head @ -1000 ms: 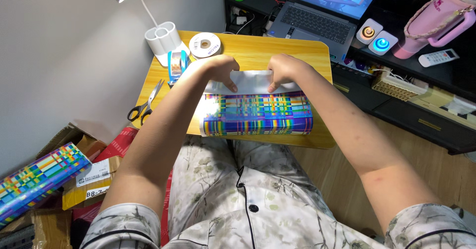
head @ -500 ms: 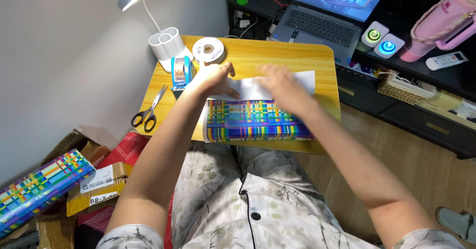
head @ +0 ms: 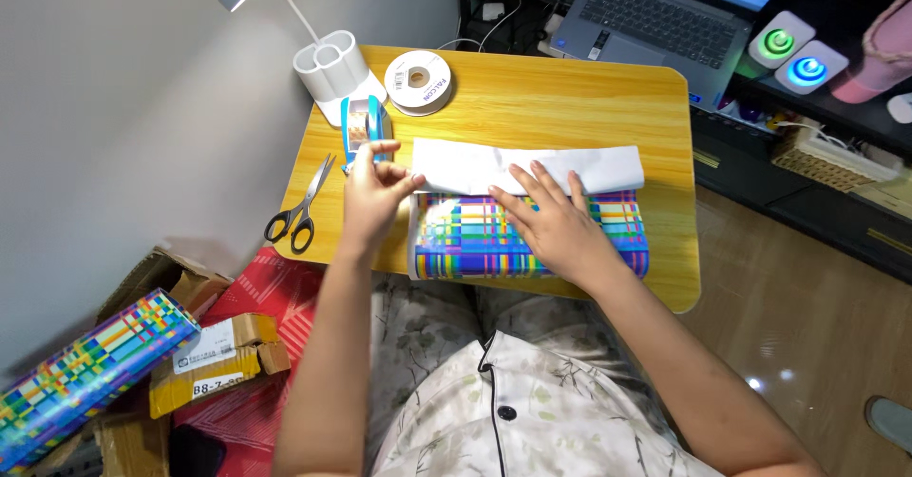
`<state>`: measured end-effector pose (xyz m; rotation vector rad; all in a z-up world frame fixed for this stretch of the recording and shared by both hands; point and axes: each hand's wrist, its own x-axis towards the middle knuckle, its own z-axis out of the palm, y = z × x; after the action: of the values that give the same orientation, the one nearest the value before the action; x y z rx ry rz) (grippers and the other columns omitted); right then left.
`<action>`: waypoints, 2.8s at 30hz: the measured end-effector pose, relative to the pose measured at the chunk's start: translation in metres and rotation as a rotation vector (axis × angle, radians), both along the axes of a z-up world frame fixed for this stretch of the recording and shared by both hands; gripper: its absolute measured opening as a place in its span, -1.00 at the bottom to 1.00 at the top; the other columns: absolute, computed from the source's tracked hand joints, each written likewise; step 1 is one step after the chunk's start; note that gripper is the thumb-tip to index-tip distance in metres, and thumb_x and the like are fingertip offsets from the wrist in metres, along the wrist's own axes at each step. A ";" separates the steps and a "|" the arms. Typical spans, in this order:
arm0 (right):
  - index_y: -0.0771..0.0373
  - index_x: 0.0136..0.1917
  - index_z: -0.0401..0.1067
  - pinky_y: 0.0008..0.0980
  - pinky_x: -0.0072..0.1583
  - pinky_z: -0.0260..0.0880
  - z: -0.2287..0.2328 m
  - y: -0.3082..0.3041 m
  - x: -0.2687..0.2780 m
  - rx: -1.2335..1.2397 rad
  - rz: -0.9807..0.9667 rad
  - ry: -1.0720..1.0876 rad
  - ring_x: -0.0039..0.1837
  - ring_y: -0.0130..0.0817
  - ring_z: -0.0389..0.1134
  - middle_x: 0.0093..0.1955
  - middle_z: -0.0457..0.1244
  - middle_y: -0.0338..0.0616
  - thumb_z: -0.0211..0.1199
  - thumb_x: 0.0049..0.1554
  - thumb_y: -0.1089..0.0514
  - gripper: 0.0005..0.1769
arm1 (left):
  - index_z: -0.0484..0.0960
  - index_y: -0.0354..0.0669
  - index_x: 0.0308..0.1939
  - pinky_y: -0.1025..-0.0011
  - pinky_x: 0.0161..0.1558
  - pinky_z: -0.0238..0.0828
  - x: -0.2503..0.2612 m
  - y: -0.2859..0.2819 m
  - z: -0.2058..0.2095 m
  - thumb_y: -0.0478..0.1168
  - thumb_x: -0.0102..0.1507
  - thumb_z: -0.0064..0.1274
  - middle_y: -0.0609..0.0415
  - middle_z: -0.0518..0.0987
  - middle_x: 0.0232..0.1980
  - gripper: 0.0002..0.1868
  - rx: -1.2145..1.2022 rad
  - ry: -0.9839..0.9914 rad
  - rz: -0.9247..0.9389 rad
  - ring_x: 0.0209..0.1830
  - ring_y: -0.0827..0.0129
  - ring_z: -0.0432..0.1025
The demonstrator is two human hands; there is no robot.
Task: The person cuts a sheet of colorful wrapping paper with scissors, places a white box on the paper, folds the paper around the box, and secures it with tape. The person then folds the ends and tapes them to complete the wrapping.
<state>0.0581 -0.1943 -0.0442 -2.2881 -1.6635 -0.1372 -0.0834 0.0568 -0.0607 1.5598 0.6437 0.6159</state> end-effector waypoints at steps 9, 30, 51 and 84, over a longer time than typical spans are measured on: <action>-0.22 0.51 0.28 0.39 0.49 -0.19 0.010 0.001 -0.003 -0.041 -0.010 0.030 0.64 -0.01 -0.06 0.63 0.01 -0.11 -0.03 0.29 -0.23 -0.46 | 0.36 -0.28 0.10 0.62 -0.29 0.43 -0.001 -0.028 -0.017 -0.38 0.20 0.28 0.14 0.60 -0.32 -0.52 0.092 0.004 0.198 -0.38 0.62 0.42; 0.02 0.40 0.38 0.41 0.49 -0.21 0.004 -0.001 0.001 -0.008 0.005 0.072 0.66 -0.05 -0.09 0.63 0.00 -0.10 0.12 0.21 -0.02 -0.51 | 0.30 -0.44 0.45 0.01 0.52 -0.07 0.022 -0.132 0.006 -0.07 0.45 -0.23 -0.31 0.27 0.53 -0.41 1.060 0.366 -0.137 0.60 -0.09 0.08; 0.28 0.53 0.15 0.29 0.54 -0.26 0.000 -0.001 0.001 -0.006 -0.014 0.087 0.67 -0.13 -0.12 0.65 -0.02 -0.10 0.09 0.13 0.07 -0.28 | 0.26 -0.48 0.44 0.02 0.50 -0.11 0.025 -0.126 0.003 0.03 0.45 -0.29 -0.31 0.21 0.54 -0.34 1.193 0.374 -0.277 0.59 -0.10 0.05; 0.39 -0.10 0.54 -0.40 -0.02 0.34 -0.040 -0.070 0.113 0.585 -0.730 1.183 -0.15 -0.47 0.32 -0.18 0.39 -0.18 0.43 0.14 0.07 -0.71 | 0.27 -0.14 0.50 -0.05 0.46 -0.04 0.027 -0.135 0.016 0.08 0.40 -0.18 -0.42 0.18 0.52 -0.35 1.232 0.466 -0.300 0.55 -0.26 0.06</action>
<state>0.1712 -0.2645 -0.0843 -1.7453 -0.1449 0.4335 -0.0559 -0.0778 -0.0447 2.9451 0.3176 0.4073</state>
